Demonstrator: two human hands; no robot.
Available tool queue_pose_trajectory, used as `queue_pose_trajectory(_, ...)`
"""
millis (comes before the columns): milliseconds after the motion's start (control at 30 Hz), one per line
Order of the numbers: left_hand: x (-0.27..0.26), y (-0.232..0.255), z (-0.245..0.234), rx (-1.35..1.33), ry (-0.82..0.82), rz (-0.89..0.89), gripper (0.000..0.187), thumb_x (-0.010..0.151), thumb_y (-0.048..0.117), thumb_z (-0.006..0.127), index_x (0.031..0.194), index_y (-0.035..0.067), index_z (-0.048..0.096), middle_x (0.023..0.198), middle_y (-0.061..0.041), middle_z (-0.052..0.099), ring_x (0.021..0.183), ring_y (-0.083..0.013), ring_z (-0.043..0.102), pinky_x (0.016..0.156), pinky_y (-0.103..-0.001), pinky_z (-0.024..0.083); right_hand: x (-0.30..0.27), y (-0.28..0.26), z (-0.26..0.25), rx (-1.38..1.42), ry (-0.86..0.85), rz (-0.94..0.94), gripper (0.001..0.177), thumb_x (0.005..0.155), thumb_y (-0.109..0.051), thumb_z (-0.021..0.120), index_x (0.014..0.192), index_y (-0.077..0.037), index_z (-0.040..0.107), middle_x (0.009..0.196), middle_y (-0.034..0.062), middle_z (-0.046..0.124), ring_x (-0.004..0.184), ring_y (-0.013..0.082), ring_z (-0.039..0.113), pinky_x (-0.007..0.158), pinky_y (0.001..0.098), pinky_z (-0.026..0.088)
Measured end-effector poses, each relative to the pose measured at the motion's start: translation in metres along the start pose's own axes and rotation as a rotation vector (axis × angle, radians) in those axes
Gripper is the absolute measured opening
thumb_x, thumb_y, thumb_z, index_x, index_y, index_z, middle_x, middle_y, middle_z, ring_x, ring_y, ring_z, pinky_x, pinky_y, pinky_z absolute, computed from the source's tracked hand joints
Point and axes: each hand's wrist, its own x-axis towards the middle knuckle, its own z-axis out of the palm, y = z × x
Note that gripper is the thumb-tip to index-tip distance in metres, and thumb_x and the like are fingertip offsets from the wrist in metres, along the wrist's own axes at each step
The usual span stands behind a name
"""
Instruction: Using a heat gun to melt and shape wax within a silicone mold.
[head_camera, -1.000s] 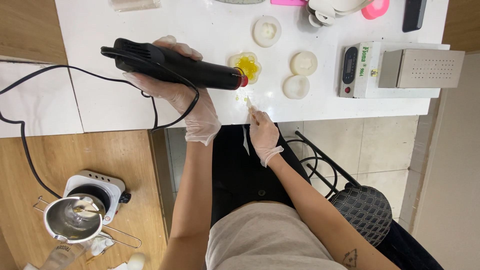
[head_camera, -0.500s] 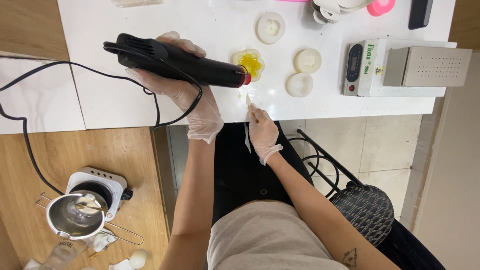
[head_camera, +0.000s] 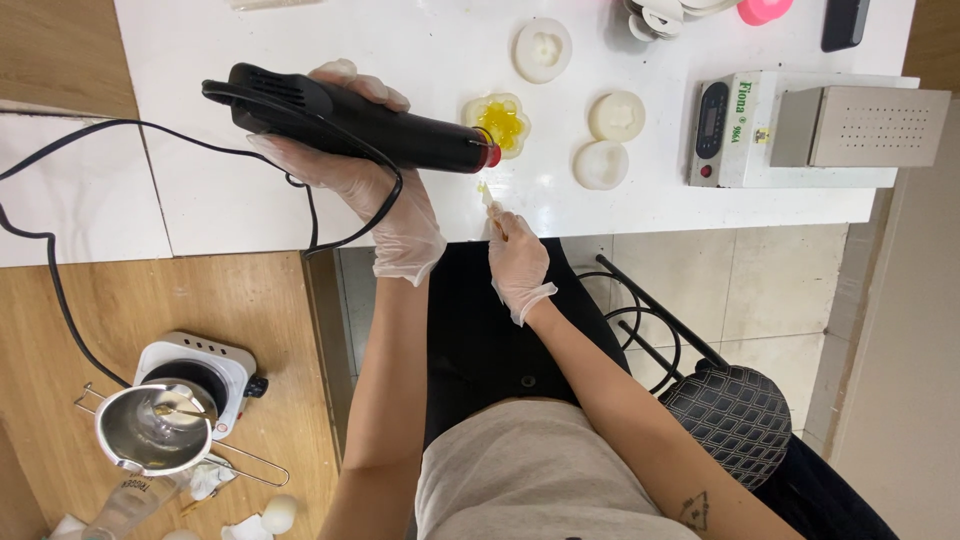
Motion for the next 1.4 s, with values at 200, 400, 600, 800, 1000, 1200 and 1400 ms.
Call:
queue_pose_trajectory(200, -0.003, 0.003, 0.002, -0.009, 0.018, 0.000, 0.072, 0.091, 0.078, 0.053, 0.118, 0.012, 0.055, 0.097, -0.005, 0.060, 0.083, -0.0175, 0.064, 0.077, -0.035, 0.055, 0.001, -0.008, 0.006, -0.004, -0.028, -0.006, 0.024, 0.099, -0.017, 0.061, 0.120, -0.012, 0.070, 0.101, 0.0076, 0.073, 0.084, 0.0311, 0.072, 0.072, 0.0393, 0.058)
queue_pose_trajectory(400, -0.004, 0.001, -0.003, -0.013, -0.011, 0.022, 0.069, 0.093, 0.078, 0.054, 0.115, 0.012, 0.052, 0.100, -0.004, 0.059, 0.085, -0.0170, 0.063, 0.078, -0.035, 0.054, 0.000, 0.005, 0.018, 0.040, -0.038, -0.097, 0.021, 0.098, -0.015, 0.062, 0.116, -0.009, 0.071, 0.104, 0.0114, 0.073, 0.088, 0.0352, 0.071, 0.076, 0.0415, 0.057)
queue_pose_trajectory(600, -0.005, 0.006, 0.002, -0.003, 0.033, 0.000, 0.069, 0.092, 0.077, 0.056, 0.118, 0.013, 0.053, 0.104, -0.004, 0.060, 0.087, -0.0160, 0.063, 0.079, -0.035, 0.054, -0.002, 0.001, -0.020, 0.108, -0.076, -0.031, 0.026, 0.098, -0.015, 0.062, 0.122, -0.009, 0.069, 0.098, 0.0130, 0.071, 0.082, 0.0336, 0.070, 0.074, 0.0408, 0.057)
queue_pose_trajectory(800, -0.005, 0.002, -0.003, -0.035, 0.024, -0.016, 0.069, 0.090, 0.078, 0.055, 0.114, 0.013, 0.057, 0.103, -0.003, 0.061, 0.087, -0.0156, 0.064, 0.078, -0.033, 0.054, 0.007, 0.009, -0.008, 0.060, 0.009, -0.055, 0.024, 0.100, -0.016, 0.062, 0.122, -0.011, 0.070, 0.098, 0.0109, 0.071, 0.082, 0.0327, 0.069, 0.073, 0.0407, 0.056)
queue_pose_trajectory(1000, -0.007, 0.004, 0.006, 0.050, 0.043, 0.012, 0.070, 0.088, 0.080, 0.054, 0.114, 0.015, 0.056, 0.106, -0.003, 0.061, 0.090, -0.0170, 0.064, 0.079, -0.035, 0.056, 0.008, 0.003, 0.009, 0.099, -0.007, -0.173, 0.024, 0.099, -0.016, 0.063, 0.121, -0.013, 0.072, 0.100, 0.0097, 0.072, 0.087, 0.0316, 0.071, 0.076, 0.0388, 0.058)
queue_pose_trajectory(1200, 0.000, -0.008, -0.006, -0.017, -0.009, 0.009, 0.071, 0.090, 0.079, 0.055, 0.115, 0.013, 0.058, 0.105, -0.004, 0.061, 0.082, -0.0164, 0.063, 0.075, -0.033, 0.053, -0.013, 0.002, -0.042, 0.082, -0.084, -0.068, 0.030, 0.099, -0.018, 0.063, 0.127, -0.016, 0.073, 0.093, 0.0092, 0.072, 0.075, 0.0301, 0.069, 0.068, 0.0387, 0.057)
queue_pose_trajectory(1400, 0.004, -0.015, -0.007, -0.079, 0.039, -0.029, 0.072, 0.089, 0.080, 0.055, 0.110, 0.011, 0.059, 0.104, -0.003, 0.062, 0.087, -0.0182, 0.064, 0.078, -0.037, 0.054, -0.018, 0.061, -0.031, -0.045, -0.011, -0.069, 0.025, 0.102, -0.018, 0.063, 0.124, -0.012, 0.072, 0.092, 0.0093, 0.071, 0.069, 0.0244, 0.068, 0.065, 0.0358, 0.057)
